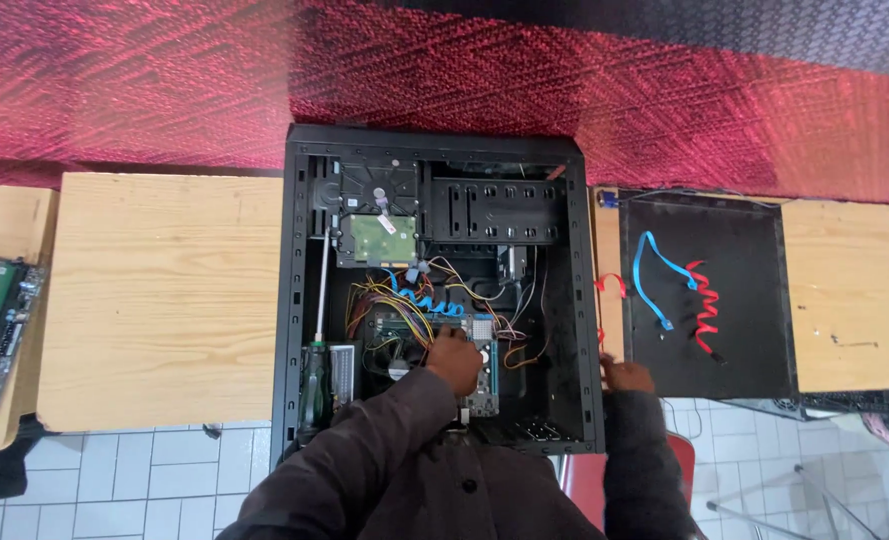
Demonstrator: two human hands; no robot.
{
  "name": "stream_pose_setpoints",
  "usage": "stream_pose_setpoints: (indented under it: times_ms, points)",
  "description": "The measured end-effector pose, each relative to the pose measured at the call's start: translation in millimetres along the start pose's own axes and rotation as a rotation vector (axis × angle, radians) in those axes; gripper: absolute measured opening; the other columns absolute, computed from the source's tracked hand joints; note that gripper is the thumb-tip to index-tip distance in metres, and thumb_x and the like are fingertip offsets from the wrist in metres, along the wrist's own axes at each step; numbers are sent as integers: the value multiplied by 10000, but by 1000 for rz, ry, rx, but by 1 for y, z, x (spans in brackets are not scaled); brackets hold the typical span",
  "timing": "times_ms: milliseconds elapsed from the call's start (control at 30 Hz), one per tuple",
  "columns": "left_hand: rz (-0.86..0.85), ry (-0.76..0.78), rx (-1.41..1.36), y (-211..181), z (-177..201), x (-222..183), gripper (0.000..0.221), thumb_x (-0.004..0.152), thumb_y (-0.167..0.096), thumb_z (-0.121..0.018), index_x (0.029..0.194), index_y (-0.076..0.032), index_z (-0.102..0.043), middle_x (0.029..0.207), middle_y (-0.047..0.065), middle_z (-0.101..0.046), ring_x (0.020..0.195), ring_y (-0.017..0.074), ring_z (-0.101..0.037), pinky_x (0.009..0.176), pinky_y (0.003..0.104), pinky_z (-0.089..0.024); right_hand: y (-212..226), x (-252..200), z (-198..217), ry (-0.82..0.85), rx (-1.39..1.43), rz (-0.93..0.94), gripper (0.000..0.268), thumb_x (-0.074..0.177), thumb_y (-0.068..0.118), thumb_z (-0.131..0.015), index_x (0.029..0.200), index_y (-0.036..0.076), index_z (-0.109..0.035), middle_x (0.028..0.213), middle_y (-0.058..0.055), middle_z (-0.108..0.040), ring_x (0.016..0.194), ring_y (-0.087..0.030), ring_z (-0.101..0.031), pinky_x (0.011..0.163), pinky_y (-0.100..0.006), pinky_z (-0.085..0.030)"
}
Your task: Installing and securing an additional hard drive into a computer case using a screwdriver and connecting cables.
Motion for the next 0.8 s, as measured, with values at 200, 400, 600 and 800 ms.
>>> stream_pose_setpoints:
  times_ms: [200,400,600,800]
  points:
    - [24,13,10,-4,5,-4,267,1024,-196,-564,1027,-73,-801,1016,135,-778,1113,358,-672,1102,627,-430,49,-78,183,-334,244,-25,398,959,573,-552,891,274,-805,770,-33,-757,837,-311,-751,779,-433,-612]
    - [90,29,52,-10,3,4,240,1003,-220,-620,923,-138,-831,908,69,-793,992,304,-721,1073,623,-454,208,-103,180,244,1014,-82,508,926,333,-658,1250,-57,-643,803,-224,-686,756,-372,-727,719,-444,-632]
    - [162,-555,-171,13,49,6,360,886,-338,-593,1166,-165,-738,1051,104,-760,1107,327,-680,968,539,-448,288,-61,177,-102,394,211,758,880,541,-683,1341,-54,-593,1028,-258,-747,972,-384,-745,797,-479,-621]
    - [132,-351,-62,32,61,1,534,1096,-202,-395,1598,-25,-351,1691,207,-324,1585,429,-197,1291,621,-67,282,-17,133,-199,340,235,718,949,559,-581,1348,-36,-631,1096,-269,-738,1046,-402,-726,838,-496,-629]
Point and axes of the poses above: each hand's wrist, its own x-axis towards the middle knuckle, its own z-axis out of the back of the hand, y = z × x, the point moved 10 cm from there along x, towards the middle knuckle
